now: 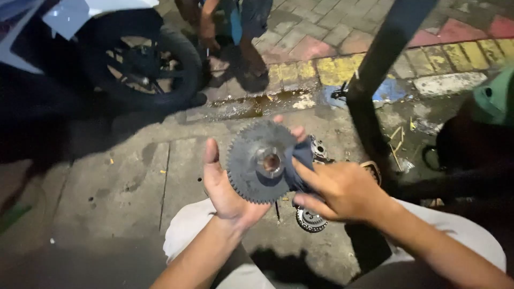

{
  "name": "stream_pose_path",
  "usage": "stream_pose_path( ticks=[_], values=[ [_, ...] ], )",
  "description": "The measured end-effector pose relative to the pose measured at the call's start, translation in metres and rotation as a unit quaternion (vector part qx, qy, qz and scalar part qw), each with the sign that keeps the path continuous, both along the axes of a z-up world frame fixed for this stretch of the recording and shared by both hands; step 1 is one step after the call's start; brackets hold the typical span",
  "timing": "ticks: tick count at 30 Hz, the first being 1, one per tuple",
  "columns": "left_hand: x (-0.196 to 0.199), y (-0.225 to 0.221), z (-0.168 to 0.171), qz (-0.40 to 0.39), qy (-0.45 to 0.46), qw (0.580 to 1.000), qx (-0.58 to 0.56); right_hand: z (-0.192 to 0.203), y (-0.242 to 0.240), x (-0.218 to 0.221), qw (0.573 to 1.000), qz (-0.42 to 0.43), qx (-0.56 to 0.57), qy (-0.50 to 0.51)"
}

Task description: Cleaning a motorcycle flywheel by wiping it with a cloth to remove dirt and grease.

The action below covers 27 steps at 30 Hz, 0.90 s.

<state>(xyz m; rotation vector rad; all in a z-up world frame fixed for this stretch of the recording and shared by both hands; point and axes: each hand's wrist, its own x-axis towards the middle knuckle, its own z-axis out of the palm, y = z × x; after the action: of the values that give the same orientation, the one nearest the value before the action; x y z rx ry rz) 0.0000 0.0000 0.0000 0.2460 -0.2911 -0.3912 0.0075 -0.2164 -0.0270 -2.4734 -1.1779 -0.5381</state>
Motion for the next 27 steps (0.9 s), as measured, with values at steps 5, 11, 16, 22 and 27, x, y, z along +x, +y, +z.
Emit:
stream_pose_path(
  ticks=[5,11,16,22,27],
  values=[
    [0.009,-0.001,0.0,0.041,0.173,0.981,0.072,-0.032,-0.004,0.023,0.999,0.031,0.008,0.006],
    [0.029,0.01,-0.01,0.029,0.302,0.938,0.17,-0.03,-0.008,0.038,0.999,0.025,0.039,0.002],
    [0.026,0.01,-0.015,0.017,0.349,0.91,0.223,-0.044,-0.012,0.02,0.999,0.011,0.035,-0.012],
    [0.007,-0.011,-0.006,0.073,0.291,0.935,0.187,-0.046,-0.013,0.012,0.996,0.031,0.061,0.05],
    [-0.002,-0.029,-0.019,0.06,0.302,0.934,0.183,-0.048,0.0,-0.012,0.858,-0.002,0.36,0.367]
  ],
)
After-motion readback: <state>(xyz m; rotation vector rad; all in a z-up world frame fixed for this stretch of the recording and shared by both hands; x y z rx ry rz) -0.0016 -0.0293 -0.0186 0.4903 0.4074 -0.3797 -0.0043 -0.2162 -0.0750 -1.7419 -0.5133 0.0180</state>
